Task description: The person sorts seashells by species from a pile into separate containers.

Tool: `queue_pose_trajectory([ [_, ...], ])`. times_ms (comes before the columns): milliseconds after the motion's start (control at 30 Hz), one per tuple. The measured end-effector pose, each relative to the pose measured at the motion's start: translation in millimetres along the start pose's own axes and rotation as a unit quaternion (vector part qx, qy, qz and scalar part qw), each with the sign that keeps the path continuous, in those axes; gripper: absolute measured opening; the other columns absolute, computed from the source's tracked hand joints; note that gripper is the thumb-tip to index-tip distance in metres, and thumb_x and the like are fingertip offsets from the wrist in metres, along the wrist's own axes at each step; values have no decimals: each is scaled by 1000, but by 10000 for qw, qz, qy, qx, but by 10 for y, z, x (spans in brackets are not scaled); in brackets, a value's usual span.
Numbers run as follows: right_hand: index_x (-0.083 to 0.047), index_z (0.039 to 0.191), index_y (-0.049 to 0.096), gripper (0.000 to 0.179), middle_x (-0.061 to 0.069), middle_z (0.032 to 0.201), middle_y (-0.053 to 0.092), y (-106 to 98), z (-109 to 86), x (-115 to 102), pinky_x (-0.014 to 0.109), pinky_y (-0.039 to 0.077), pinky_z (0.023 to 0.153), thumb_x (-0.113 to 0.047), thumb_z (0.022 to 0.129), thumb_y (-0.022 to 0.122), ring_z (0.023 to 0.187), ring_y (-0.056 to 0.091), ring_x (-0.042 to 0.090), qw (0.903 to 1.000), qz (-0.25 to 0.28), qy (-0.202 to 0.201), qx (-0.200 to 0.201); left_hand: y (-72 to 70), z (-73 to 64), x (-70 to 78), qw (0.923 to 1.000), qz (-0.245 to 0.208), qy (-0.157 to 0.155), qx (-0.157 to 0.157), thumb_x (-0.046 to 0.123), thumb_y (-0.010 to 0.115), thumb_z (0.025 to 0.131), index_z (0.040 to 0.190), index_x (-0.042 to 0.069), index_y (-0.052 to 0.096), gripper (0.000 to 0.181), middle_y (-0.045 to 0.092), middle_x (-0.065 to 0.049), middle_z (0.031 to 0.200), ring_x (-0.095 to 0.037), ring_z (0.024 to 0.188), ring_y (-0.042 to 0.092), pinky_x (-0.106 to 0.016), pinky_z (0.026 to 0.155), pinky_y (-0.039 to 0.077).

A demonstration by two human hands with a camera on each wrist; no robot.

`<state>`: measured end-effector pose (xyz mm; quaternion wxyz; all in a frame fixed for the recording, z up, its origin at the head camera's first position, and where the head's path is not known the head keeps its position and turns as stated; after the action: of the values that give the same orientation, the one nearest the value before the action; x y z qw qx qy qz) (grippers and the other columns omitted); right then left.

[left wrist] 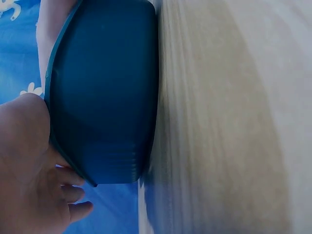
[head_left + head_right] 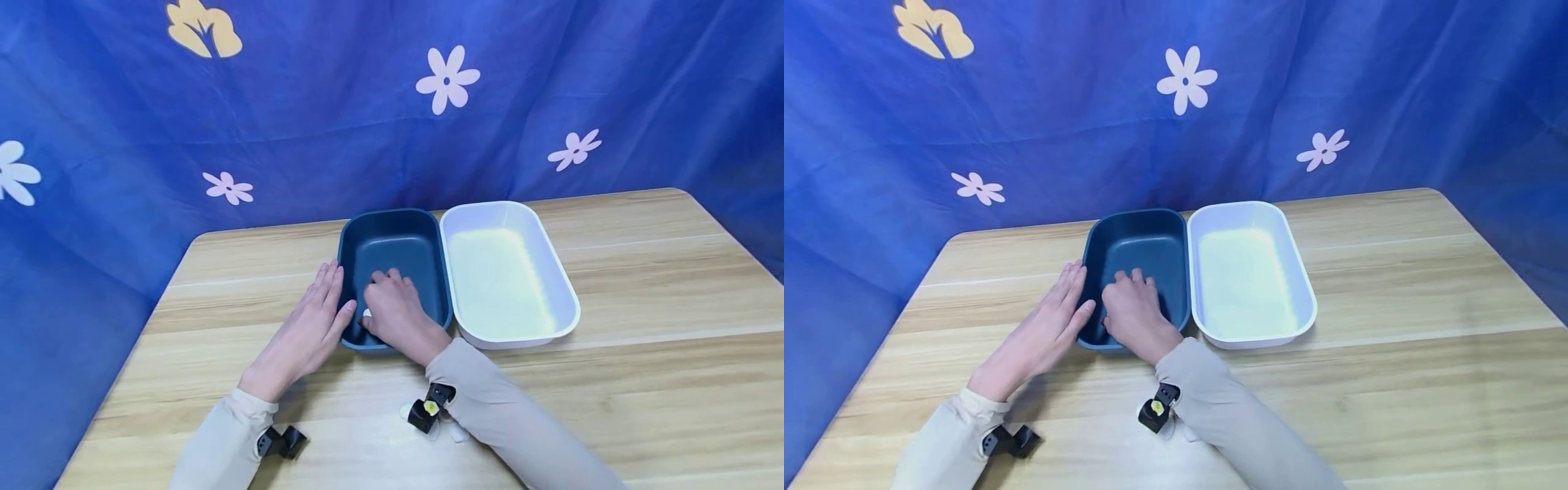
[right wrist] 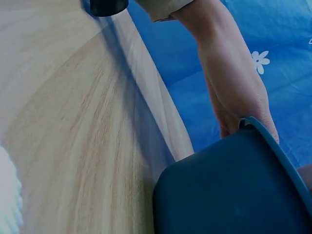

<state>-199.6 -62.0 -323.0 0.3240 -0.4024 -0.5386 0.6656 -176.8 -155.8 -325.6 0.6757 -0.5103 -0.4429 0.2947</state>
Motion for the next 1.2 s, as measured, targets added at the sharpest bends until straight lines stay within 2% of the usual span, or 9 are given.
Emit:
queue_pose_trajectory([
  [133,-13,94,76,22,6,104,63,61,-20,26,40,50,77,-32,83,77,96,54,26,9998,19,61,-176,41,5,1,10000,-53,12,8,42,25,106,150,-7,18,66,9,-20,160,-32,147,5,-51,117,17],
  [233,-13,88,74,18,5,99,64,66,-42,61,40,50,74,-31,83,76,92,55,25,9995,237,90,-184,73,12,6,9999,-114,13,-13,41,25,106,151,-7,17,66,9,-20,160,-31,147,5,-51,117,16],
  [300,-14,87,73,18,3,96,64,27,-69,92,39,50,74,-32,83,76,91,56,24,9992,388,114,-50,93,19,7,9999,-146,4,-45,41,24,106,151,-7,16,66,9,-19,160,-32,147,5,-51,117,16],
  [400,-14,87,72,19,1,93,66,-123,-153,161,37,52,74,-32,83,77,88,58,22,9963,744,155,408,106,31,6,9999,-123,-3,-67,40,25,106,151,-7,16,66,9,-19,160,-32,147,5,-51,117,16],
  [567,-13,83,73,12,0,93,69,-406,-391,273,33,54,77,-24,83,77,89,61,19,9778,1674,25,1260,63,23,-20,9999,-74,-58,-50,42,25,106,151,-7,16,67,8,-19,160,-33,147,5,-53,116,16],
  [733,-14,81,72,6,-4,89,68,-550,-642,284,30,54,78,-18,85,74,88,63,15,9588,2274,-466,1636,13,12,-48,9999,-76,-46,48,42,26,106,151,-8,16,68,8,-19,160,-34,147,6,-53,116,16],
  [833,-14,81,70,5,-6,86,66,-598,-794,284,26,53,76,-15,86,73,83,63,11,9528,2384,-850,1675,4,21,-47,9999,-71,-4,103,42,26,106,150,-8,16,67,8,-20,160,-34,147,6,-52,116,15],
  [933,-14,82,70,5,-7,85,66,-603,-941,324,21,53,74,-13,86,73,80,63,9,9503,2446,-1067,1602,11,34,-39,9999,-43,19,98,41,27,106,150,-8,16,67,8,-20,160,-34,147,6,-52,117,15],
  [1200,-12,85,71,3,-8,82,67,-464,-1310,522,19,52,68,-10,85,72,74,59,2,9509,2716,-1007,1094,29,67,-5,10000,-94,3,-10,38,28,106,151,-7,14,65,7,-19,160,-34,147,6,-50,117,14],
])
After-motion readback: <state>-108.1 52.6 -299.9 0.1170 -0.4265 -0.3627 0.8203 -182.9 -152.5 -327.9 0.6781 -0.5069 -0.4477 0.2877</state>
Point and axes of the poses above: each hand's wrist, its own z-axis towards the middle knuckle, its own y-axis out of the palm, x = y × z, the point moved 8 cm from there along z, towards the middle knuckle
